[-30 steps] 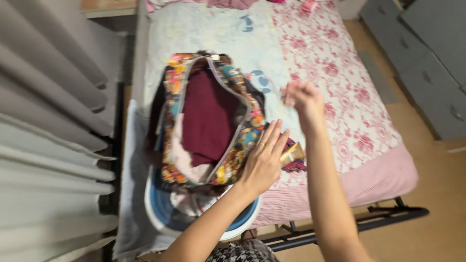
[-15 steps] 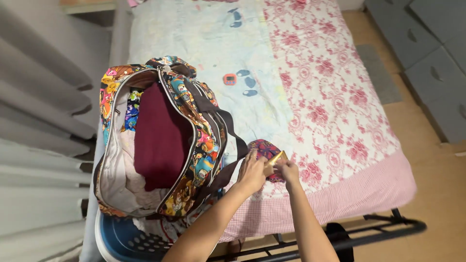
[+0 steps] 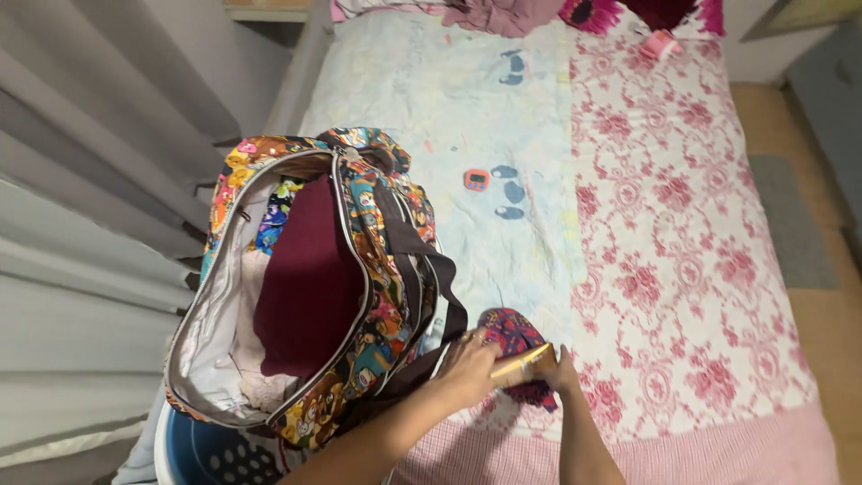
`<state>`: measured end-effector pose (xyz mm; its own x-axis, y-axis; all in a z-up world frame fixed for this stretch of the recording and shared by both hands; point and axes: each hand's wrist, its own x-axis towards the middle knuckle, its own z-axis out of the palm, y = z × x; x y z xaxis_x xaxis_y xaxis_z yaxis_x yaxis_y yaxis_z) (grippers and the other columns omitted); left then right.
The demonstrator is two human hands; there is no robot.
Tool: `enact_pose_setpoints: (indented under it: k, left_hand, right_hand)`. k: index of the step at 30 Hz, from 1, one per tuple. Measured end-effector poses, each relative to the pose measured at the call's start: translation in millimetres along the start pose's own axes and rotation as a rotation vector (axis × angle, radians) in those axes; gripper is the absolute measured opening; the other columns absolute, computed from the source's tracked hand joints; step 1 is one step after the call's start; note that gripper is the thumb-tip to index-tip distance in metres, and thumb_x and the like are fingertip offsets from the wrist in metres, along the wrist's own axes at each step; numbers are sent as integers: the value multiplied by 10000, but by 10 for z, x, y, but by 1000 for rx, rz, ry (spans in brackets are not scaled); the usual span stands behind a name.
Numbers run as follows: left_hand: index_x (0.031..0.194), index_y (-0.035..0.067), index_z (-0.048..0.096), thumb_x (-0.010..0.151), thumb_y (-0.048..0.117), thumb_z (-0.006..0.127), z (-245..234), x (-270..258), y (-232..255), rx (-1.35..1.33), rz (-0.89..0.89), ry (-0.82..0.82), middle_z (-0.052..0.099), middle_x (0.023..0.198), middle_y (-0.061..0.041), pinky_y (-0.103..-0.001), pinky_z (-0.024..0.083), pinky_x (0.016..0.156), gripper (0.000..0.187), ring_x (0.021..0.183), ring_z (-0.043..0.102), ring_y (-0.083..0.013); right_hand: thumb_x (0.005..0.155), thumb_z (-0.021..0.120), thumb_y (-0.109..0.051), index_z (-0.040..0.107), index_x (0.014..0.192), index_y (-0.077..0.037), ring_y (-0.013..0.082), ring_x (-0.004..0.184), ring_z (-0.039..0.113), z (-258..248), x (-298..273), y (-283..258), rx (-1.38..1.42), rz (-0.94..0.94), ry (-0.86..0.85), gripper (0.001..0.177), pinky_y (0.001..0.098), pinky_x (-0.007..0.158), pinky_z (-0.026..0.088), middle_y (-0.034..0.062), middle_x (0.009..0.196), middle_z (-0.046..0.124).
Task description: The person packs a colorful patterned bag with daily essentials. They place a packet of instant noodles, a small pouch, a patterned cloth, and a small bottle into the bag, then adjust the contents and close the zipper.
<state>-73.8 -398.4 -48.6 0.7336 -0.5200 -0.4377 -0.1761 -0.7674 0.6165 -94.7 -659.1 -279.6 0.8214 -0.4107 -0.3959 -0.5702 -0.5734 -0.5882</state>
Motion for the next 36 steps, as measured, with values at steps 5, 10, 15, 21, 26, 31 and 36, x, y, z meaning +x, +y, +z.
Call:
enact_pose_setpoints:
  k: [5,10,15,21,26,31,36]
  left_hand:
    - [1292,20,616,814,-73,671,73,-12,-105,-27,-13,-40,274,1614,-291,-507,352,1189,491,1458,363,-449]
    - [1298,34,594,792,-101,672,255,-106,-225,-76,20,-71,218,1617,-290,-530,310,1175,529,1476,293,-463]
    - [1438,6,465,837,-13,635,393,-303,-233,-26,118,-60,334,1571,-302,-527,375,1140,625,1424,399,-470]
    - [1571,-54,174,815,107,769,65,-809,91,-149,374,105,141,1644,-332,-499,284,1200,975,1488,256,-479]
    - [1573,-11,171,652,215,904,-415,-1404,424,-91,701,538,167,1617,-307,-579,182,1209,1198,1499,232,-458]
    - [1532,108,429,764,109,853,-897,-1815,352,-39,770,993,532,1445,-100,-432,431,1173,877,1344,551,-264]
    - [1259,-65,666,706,7,723,-1366,-2197,-152,-1078,680,117,741,1101,-148,-367,554,864,561,970,684,-238]
  right_hand:
    - [649,923,-244,517,1326,-23,310,1130,685,-10,-24,0,-148,8,-96,820,388,980,552,199,1221,675]
    - [739,807,-281,819,1033,-166,246,913,826,-158,-221,-75,-287,-21,-342,316,359,879,637,90,979,820]
    - [804,653,-272,822,1009,-198,301,897,768,-207,-691,-531,-331,-362,-152,276,389,856,597,124,971,797]
    - [814,624,-266,843,1024,-172,284,836,790,-1367,-1597,-1618,-259,-252,77,318,385,803,610,130,924,812]
    - [868,665,-93,784,1041,11,209,775,719,-2400,-2859,-2423,51,-277,343,234,346,747,552,163,832,786]
    - [1051,655,-105,724,1088,129,198,865,647,-2565,-3697,-3084,576,-613,229,247,325,796,505,181,920,724]
    - [956,684,-299,502,1344,8,195,1060,713,-2155,-3554,-3733,778,-906,-198,527,347,911,581,118,1205,717]
